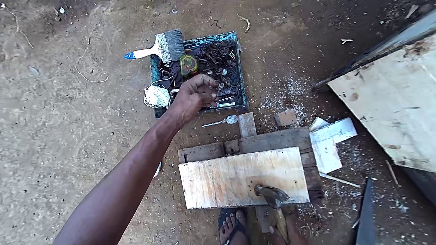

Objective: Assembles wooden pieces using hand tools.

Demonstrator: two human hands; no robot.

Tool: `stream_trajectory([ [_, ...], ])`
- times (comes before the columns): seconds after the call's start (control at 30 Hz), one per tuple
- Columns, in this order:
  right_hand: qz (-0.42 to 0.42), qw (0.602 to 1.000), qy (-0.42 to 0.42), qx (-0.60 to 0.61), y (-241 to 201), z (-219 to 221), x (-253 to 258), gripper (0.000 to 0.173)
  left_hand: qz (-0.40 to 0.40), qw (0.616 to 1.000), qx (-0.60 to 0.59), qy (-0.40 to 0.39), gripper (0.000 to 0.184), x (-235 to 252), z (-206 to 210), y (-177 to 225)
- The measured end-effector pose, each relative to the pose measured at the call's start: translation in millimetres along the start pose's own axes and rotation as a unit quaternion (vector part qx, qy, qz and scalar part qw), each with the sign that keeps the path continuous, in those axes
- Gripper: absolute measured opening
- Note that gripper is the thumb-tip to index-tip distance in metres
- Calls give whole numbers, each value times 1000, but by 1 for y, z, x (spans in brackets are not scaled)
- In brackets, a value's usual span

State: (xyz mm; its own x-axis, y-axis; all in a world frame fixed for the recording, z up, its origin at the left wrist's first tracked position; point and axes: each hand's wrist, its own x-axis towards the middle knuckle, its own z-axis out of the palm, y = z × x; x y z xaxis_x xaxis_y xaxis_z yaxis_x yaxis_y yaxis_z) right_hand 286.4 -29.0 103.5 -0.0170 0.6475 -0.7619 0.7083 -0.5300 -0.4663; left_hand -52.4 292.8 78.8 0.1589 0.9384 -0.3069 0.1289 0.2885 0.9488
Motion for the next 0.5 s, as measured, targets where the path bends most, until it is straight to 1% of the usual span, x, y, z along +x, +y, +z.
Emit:
stream_trajectory([
  [0.1,16,999,37,23,21,-1,-44,48,-45,996,41,-64,36,-78,34,-20],
  [0.17,42,997,55,21,41,2,-78,45,-93,989,38,-110,29,-137,64,-42],
  [0.27,79,992,88,44,76,14,-115,41,-127,980,-19,-153,21,-199,108,-81],
  [0.3,94,989,92,65,86,18,-125,42,-124,980,-43,-151,18,-215,123,-93],
  [0.37,124,981,94,113,99,27,-145,40,-102,985,-72,-118,15,-239,156,-111],
  [0.43,131,974,99,154,107,31,-156,37,-51,995,-43,-76,21,-243,188,-118],
  [0.47,131,972,102,168,109,32,-162,35,-18,998,-14,-55,25,-244,201,-122],
  [0.5,129,969,108,178,109,34,-165,34,24,999,18,-31,25,-242,212,-126],
])
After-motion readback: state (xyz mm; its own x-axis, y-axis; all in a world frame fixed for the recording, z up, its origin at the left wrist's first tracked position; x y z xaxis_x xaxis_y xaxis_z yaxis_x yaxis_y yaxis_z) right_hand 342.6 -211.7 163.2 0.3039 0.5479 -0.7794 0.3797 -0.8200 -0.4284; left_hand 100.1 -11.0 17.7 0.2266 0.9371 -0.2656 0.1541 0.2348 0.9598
